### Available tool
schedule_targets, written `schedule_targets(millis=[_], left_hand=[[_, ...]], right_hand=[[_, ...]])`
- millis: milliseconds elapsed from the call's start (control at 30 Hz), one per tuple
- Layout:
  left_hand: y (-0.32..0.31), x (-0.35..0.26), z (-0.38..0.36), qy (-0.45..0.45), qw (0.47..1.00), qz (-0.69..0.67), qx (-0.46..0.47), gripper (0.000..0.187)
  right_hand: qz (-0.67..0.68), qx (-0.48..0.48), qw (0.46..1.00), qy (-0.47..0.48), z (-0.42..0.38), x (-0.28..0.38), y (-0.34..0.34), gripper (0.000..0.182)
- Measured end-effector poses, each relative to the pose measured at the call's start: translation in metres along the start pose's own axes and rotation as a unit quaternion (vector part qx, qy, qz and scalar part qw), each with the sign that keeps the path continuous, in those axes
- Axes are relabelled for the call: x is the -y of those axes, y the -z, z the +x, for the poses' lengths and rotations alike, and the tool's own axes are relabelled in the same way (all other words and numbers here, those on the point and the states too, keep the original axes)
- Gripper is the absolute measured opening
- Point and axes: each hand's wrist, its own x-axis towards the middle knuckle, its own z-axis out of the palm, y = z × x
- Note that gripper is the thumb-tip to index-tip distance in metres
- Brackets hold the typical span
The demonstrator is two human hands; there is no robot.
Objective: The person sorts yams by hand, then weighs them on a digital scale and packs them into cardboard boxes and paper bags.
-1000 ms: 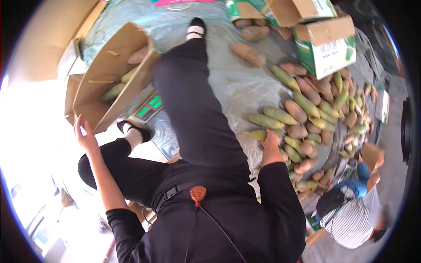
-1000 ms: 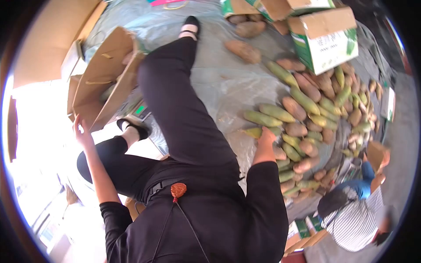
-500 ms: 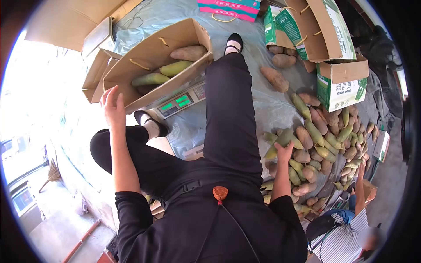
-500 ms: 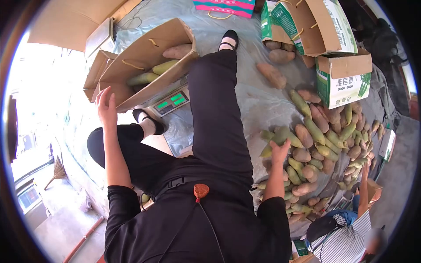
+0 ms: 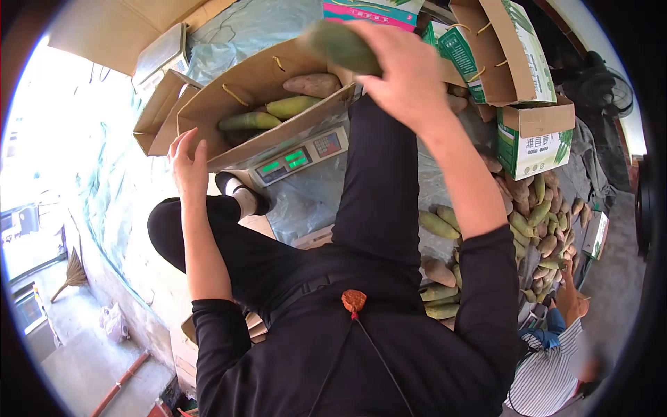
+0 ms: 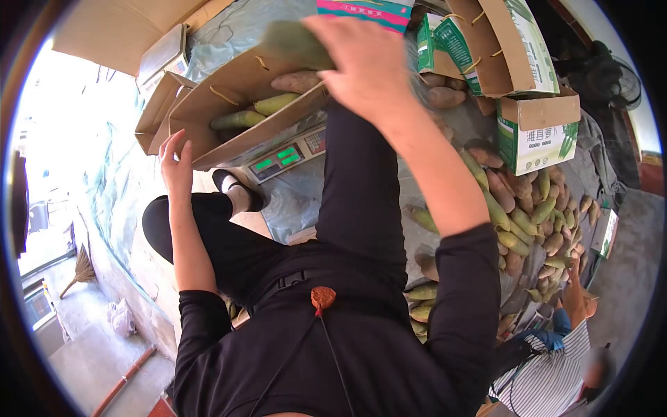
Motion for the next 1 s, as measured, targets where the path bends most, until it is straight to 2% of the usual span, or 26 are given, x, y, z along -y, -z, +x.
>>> schedule_targets(millis=[100,167,267,367,433,467,500,533,600,633,700,833,900,933,967,1000], left_hand=[[0.001,0.003,0.0,0.004,1.0,-0.03,-0.008,0.029],[0.002,0.005,0.001,0.016,1.0,-0.023,-0.013,0.029],[0.002,0.009,0.0,0.011,0.999,-0.034,-0.01,0.029],[0.002,0.006,0.001,0.01,0.999,-0.035,-0.006,0.029],[0.003,0.004,-0.001,0.014,0.999,-0.048,-0.006,0.028],[0.002,0.002,0.0,0.015,0.999,-0.049,-0.004,0.028],[0.001,0.001,0.001,0.015,0.999,-0.049,0.0,0.028],[0.0,0.0,0.002,0.007,0.999,-0.049,-0.003,0.028],[-0.001,0.001,0.001,-0.006,0.999,-0.042,-0.01,0.028],[-0.001,-0.001,0.001,-0.004,0.999,-0.04,-0.005,0.028],[-0.001,-0.004,0.0,0.014,0.998,-0.053,-0.007,0.027],[-0.003,-0.001,0.001,0.008,0.999,-0.049,-0.005,0.026],[-0.005,-0.003,0.0,-0.001,0.999,-0.032,-0.01,0.026],[-0.006,-0.001,0.001,-0.012,0.999,-0.037,-0.006,0.026],[-0.007,0.002,0.002,-0.025,0.999,-0.044,-0.001,0.026],[-0.012,0.013,0.003,-0.021,0.998,-0.061,0.016,0.027]], right_hand=[[-0.048,0.048,0.995,0.068,0.023,0.041,-0.048,0.047],[-0.079,0.098,0.988,0.089,0.029,0.069,-0.077,0.052],[-0.051,0.151,0.984,0.076,0.02,0.09,-0.121,0.047],[-0.016,0.143,0.988,0.048,0.01,0.084,-0.124,0.038],[0.008,0.213,0.977,-0.001,0.012,0.062,-0.114,0.029],[0.056,0.155,0.986,-0.026,0.008,0.045,-0.118,0.017],[0.076,0.096,0.992,-0.028,0.007,0.03,-0.109,0.015],[0.099,0.102,0.984,-0.108,0.011,0.021,-0.096,0.017],[0.134,0.036,0.978,-0.154,0.009,-0.003,-0.093,0.015],[0.15,0.036,0.977,-0.15,0.008,-0.015,-0.09,0.026],[0.177,-0.026,0.971,-0.157,0.005,-0.031,-0.096,0.036],[0.106,-0.016,0.985,-0.137,-0.001,-0.053,-0.11,0.047],[0.126,-0.039,0.969,-0.207,-0.005,-0.052,-0.115,0.051],[0.186,-0.048,0.951,-0.243,-0.013,-0.051,-0.109,0.044],[0.178,-0.052,0.951,-0.248,-0.019,-0.048,-0.105,0.044],[0.187,-0.012,0.931,-0.312,-0.024,-0.047,-0.106,0.045]])
